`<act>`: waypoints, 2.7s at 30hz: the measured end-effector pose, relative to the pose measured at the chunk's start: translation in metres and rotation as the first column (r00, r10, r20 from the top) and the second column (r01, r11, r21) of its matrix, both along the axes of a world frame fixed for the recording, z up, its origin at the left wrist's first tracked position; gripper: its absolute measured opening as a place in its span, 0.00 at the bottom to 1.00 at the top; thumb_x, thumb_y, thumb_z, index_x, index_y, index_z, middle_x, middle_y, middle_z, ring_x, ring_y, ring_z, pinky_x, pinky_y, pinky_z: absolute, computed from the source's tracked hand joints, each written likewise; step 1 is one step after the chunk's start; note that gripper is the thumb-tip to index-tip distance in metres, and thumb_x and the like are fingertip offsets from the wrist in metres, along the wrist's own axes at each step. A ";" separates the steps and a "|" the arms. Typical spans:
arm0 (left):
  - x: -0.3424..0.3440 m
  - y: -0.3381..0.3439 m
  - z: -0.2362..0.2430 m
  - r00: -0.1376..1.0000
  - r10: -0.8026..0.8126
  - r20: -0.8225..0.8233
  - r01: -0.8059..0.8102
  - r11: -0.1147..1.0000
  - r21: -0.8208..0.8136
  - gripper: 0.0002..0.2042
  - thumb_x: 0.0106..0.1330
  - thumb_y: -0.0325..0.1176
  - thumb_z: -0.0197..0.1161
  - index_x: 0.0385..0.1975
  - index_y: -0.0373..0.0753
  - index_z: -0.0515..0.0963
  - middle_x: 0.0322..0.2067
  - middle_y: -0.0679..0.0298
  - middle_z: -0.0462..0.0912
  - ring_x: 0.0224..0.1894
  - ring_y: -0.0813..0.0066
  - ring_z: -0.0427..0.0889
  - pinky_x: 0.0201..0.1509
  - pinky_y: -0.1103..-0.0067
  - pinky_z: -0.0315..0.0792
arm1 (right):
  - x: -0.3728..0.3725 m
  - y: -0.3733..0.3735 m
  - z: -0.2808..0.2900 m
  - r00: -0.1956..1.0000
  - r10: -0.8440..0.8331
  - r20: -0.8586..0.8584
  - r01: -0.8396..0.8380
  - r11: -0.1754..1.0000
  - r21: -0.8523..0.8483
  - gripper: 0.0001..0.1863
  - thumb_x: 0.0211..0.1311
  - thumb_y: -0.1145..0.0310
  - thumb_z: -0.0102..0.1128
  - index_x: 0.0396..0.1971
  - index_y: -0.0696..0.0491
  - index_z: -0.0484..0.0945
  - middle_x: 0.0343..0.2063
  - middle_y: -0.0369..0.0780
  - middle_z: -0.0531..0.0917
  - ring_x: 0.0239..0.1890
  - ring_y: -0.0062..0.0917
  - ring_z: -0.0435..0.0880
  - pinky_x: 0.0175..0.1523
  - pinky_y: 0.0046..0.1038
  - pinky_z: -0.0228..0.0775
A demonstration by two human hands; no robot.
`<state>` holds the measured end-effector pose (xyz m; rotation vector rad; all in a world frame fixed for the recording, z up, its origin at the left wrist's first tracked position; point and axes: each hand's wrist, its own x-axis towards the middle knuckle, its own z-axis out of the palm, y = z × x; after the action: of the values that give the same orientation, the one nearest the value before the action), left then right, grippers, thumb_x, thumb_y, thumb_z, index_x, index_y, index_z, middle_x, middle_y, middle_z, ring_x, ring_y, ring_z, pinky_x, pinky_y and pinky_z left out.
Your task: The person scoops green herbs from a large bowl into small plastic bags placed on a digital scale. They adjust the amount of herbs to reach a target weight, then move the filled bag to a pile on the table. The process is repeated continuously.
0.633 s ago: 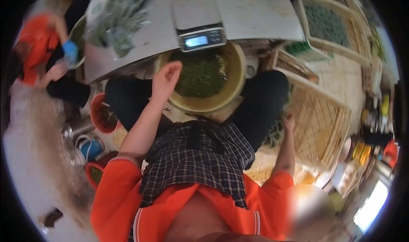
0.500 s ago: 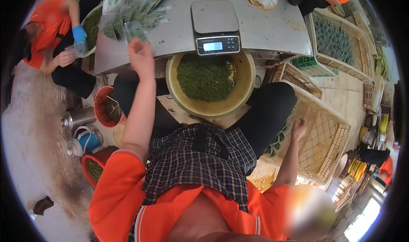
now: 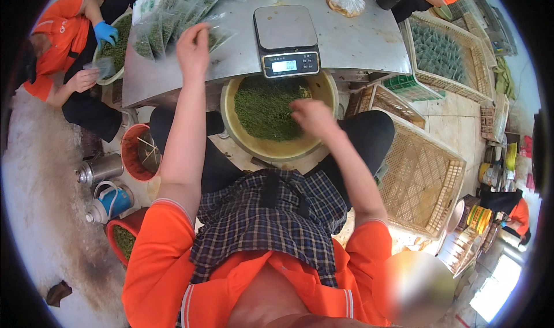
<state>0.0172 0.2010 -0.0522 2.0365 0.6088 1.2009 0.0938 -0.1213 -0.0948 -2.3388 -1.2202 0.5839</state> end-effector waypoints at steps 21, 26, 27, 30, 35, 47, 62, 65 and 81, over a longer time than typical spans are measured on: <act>-0.041 -0.069 -0.008 0.821 -0.493 -0.287 0.388 0.852 -0.351 0.13 0.64 0.25 0.54 0.47 0.42 0.78 0.43 0.61 0.81 0.41 0.74 0.80 0.45 0.79 0.74 | -0.112 0.049 -0.184 0.985 -0.155 -0.081 0.138 0.973 -0.186 0.14 0.54 0.62 0.58 0.30 0.59 0.81 0.31 0.53 0.82 0.37 0.45 0.83 0.43 0.38 0.76; -0.040 -0.092 -0.052 0.691 -0.697 -0.191 0.436 0.613 -0.659 0.11 0.67 0.26 0.53 0.46 0.36 0.78 0.38 0.63 0.83 0.40 0.78 0.80 0.46 0.81 0.72 | -0.079 0.041 -0.168 0.961 -0.203 -0.189 0.184 0.976 -0.112 0.11 0.50 0.67 0.61 0.29 0.58 0.83 0.25 0.50 0.82 0.29 0.39 0.83 0.37 0.34 0.75; -0.039 -0.096 -0.057 0.646 -0.733 -0.215 0.427 0.580 -0.694 0.11 0.68 0.26 0.53 0.46 0.35 0.78 0.38 0.64 0.83 0.42 0.79 0.79 0.47 0.81 0.71 | -0.072 0.042 -0.144 0.945 -0.215 -0.245 0.209 0.977 -0.054 0.09 0.50 0.68 0.61 0.29 0.58 0.83 0.24 0.49 0.82 0.27 0.37 0.83 0.36 0.33 0.75; -0.037 -0.114 -0.092 0.637 -0.712 -0.294 0.410 0.637 -0.653 0.12 0.70 0.33 0.52 0.46 0.35 0.77 0.39 0.62 0.82 0.44 0.77 0.80 0.47 0.79 0.73 | -0.060 0.046 -0.078 0.871 -0.306 -0.384 0.359 0.930 0.074 0.11 0.50 0.71 0.63 0.34 0.57 0.83 0.21 0.46 0.82 0.23 0.32 0.82 0.33 0.31 0.73; -0.028 -0.129 -0.082 0.583 -0.812 -0.015 0.183 0.149 -0.972 0.14 0.72 0.38 0.50 0.48 0.37 0.77 0.41 0.62 0.81 0.42 0.74 0.80 0.46 0.77 0.74 | -0.051 0.041 -0.031 0.778 -0.356 -0.517 0.529 0.815 0.236 0.12 0.50 0.70 0.65 0.35 0.57 0.83 0.19 0.42 0.81 0.21 0.24 0.78 0.30 0.27 0.71; -0.030 -0.123 -0.085 0.621 -0.722 -0.305 0.425 0.638 -0.642 0.13 0.62 0.34 0.59 0.44 0.38 0.80 0.37 0.57 0.84 0.37 0.66 0.82 0.44 0.73 0.74 | -0.004 0.045 0.036 0.900 -0.434 -0.035 0.385 0.755 0.530 0.13 0.52 0.70 0.66 0.38 0.55 0.82 0.31 0.48 0.83 0.29 0.36 0.83 0.37 0.33 0.73; -0.025 -0.122 -0.073 0.635 -0.731 -0.250 0.447 0.612 -0.653 0.11 0.64 0.30 0.58 0.44 0.36 0.79 0.39 0.61 0.84 0.41 0.75 0.82 0.47 0.76 0.75 | 0.042 0.089 0.042 0.733 -0.671 -0.114 0.584 0.535 0.610 0.07 0.51 0.67 0.64 0.28 0.53 0.84 0.16 0.40 0.81 0.19 0.22 0.80 0.30 0.24 0.71; -0.028 -0.125 -0.068 0.631 -0.732 -0.256 0.439 0.609 -0.660 0.11 0.64 0.30 0.58 0.44 0.37 0.79 0.38 0.62 0.84 0.40 0.75 0.82 0.45 0.77 0.75 | 0.045 0.084 0.041 0.757 -0.632 -0.165 0.563 0.504 0.655 0.07 0.52 0.70 0.64 0.28 0.56 0.83 0.15 0.38 0.81 0.19 0.15 0.77 0.28 0.21 0.68; -0.025 -0.120 -0.043 0.658 -0.629 0.413 0.258 -0.327 -0.909 0.13 0.68 0.34 0.56 0.47 0.34 0.76 0.38 0.60 0.81 0.34 0.75 0.82 0.36 0.78 0.79 | -0.024 0.026 0.058 0.705 -0.454 -0.545 0.699 0.573 0.428 0.05 0.56 0.73 0.63 0.29 0.59 0.82 0.18 0.27 0.76 0.21 0.07 0.70 0.26 0.13 0.60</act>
<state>-0.0075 0.0808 -0.0951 0.7234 0.4123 -0.2945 0.0697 -0.0957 -0.0370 -1.7695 -0.2908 0.3005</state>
